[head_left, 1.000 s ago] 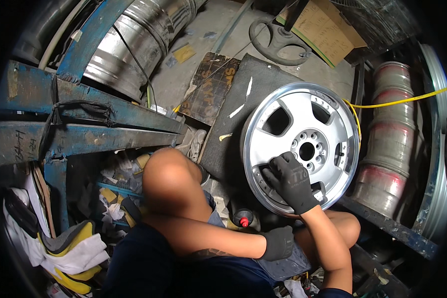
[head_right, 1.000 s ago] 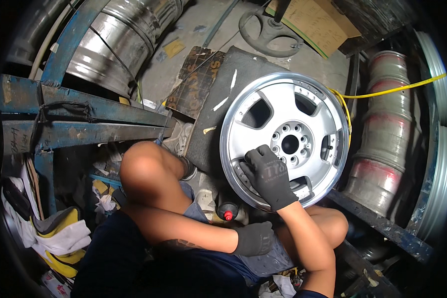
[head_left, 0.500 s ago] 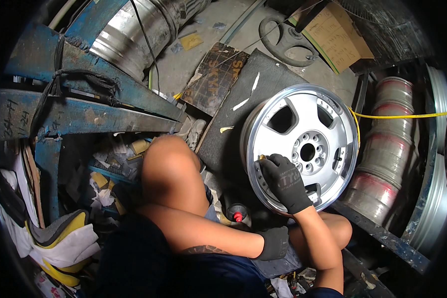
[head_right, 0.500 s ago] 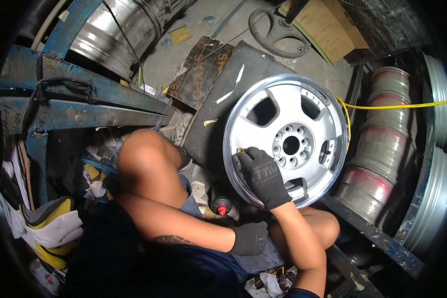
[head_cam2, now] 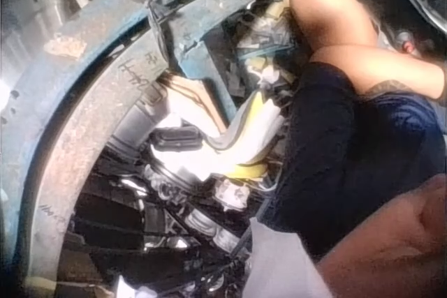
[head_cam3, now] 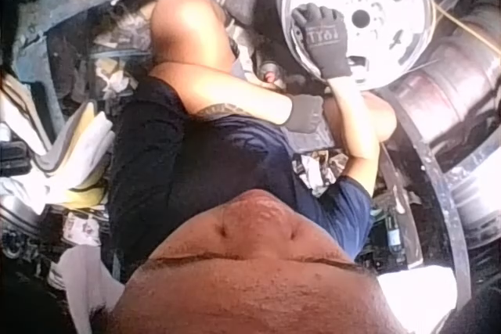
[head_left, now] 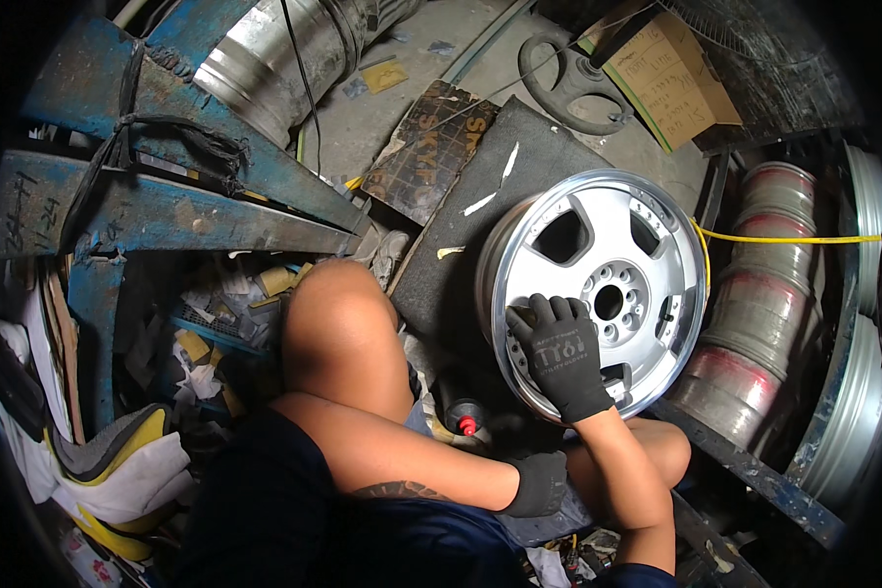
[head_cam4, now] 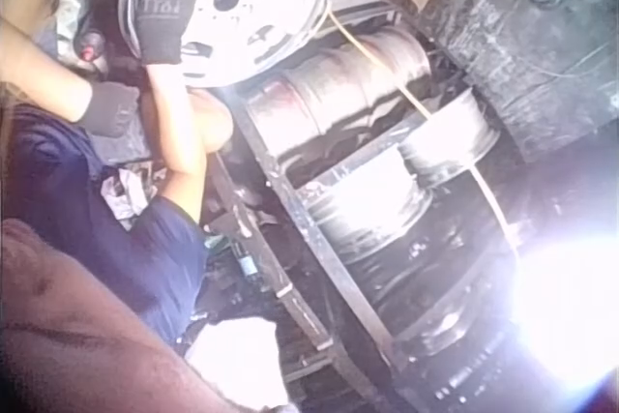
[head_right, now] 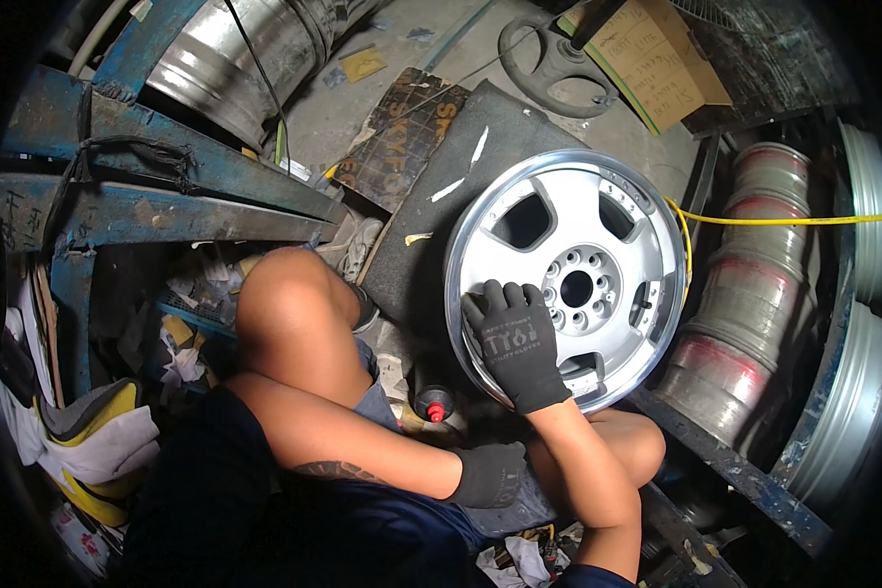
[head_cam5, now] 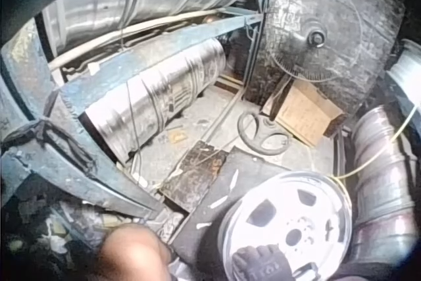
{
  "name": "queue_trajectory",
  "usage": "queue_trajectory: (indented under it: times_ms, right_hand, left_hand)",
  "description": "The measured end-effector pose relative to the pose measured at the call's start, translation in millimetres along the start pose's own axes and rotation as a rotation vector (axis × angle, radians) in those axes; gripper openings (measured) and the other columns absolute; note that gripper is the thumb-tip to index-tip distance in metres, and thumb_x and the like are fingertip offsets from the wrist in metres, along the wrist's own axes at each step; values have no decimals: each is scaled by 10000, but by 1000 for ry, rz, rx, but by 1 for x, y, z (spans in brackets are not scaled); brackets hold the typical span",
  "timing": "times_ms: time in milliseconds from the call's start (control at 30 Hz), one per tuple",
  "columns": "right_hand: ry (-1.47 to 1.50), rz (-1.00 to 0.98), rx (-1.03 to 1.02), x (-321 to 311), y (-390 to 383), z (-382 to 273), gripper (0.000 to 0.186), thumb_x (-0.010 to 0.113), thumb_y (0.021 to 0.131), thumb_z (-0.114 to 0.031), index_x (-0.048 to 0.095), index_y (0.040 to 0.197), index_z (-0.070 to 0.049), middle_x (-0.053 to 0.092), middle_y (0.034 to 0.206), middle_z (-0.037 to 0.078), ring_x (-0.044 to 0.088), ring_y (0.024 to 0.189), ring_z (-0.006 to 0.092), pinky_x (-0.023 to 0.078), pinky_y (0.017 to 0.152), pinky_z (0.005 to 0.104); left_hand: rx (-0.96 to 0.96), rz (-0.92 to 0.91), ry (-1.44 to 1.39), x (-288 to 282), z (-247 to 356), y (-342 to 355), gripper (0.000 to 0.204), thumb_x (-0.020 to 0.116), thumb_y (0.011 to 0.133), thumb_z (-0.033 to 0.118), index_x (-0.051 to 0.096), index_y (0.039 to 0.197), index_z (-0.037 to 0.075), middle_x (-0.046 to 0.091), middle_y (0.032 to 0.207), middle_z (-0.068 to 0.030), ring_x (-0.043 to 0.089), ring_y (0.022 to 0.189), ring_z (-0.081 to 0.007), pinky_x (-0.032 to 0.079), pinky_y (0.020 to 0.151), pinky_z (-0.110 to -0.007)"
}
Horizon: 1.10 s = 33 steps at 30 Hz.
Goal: The person is cleaning and inspecting a car wheel rim.
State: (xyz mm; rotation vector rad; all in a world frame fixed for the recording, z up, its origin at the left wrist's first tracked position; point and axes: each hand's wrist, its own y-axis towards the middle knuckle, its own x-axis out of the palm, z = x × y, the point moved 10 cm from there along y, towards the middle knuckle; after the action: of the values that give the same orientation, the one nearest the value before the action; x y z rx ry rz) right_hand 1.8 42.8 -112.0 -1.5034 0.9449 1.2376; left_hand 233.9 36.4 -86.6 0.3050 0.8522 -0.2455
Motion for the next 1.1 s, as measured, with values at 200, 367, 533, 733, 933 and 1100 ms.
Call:
queue_trajectory:
  times_ms: [200,367,533,733,933,1100]
  right_hand:
    - [-125,-14,-9,0,6,-1,370,602,855,-221,687,1215,-220,591,1108,81,568,1017,252,438,953,459]
    - [-253,20,-60,3,1,-5,374,600,862,-224,668,1229,-200,590,1081,73,562,1020,238,428,973,471]
    - [-220,-23,-41,4,1,2,383,597,867,-229,651,1245,-195,573,1002,52,583,920,212,455,829,433]
    - [-235,-6,-66,4,0,-2,352,593,877,-226,658,1221,-205,569,983,49,593,870,199,442,749,388]
    - [-194,-40,-81,8,-6,-5,340,600,870,-229,659,1204,-213,570,975,47,602,870,197,447,752,383]
    - [-200,-24,12,-11,5,7,349,601,871,-234,640,1217,-212,567,966,43,610,844,197,461,771,400]
  left_hand:
    - [-40,278,-295,34,-2,-2,149,622,792,231,756,731,210,703,744,-8,675,714,-228,485,653,-404]
    - [-145,667,-798,49,-34,82,275,452,1002,229,696,1018,104,679,1052,-35,631,966,-145,495,909,-351]
    - [-137,659,-753,20,-31,69,274,444,995,205,690,1049,97,671,1086,-55,627,977,-167,483,928,-345]
    - [-159,670,-669,-34,-32,57,284,431,985,170,680,1094,88,659,1136,-85,621,992,-202,465,956,-335]
    - [-186,730,-724,-106,-40,18,257,465,954,175,673,1068,76,658,1106,-113,616,1002,-235,470,929,-362]
    - [-178,583,-641,-62,-38,24,264,489,939,168,636,1121,45,648,1134,-127,597,1063,-269,457,956,-371]
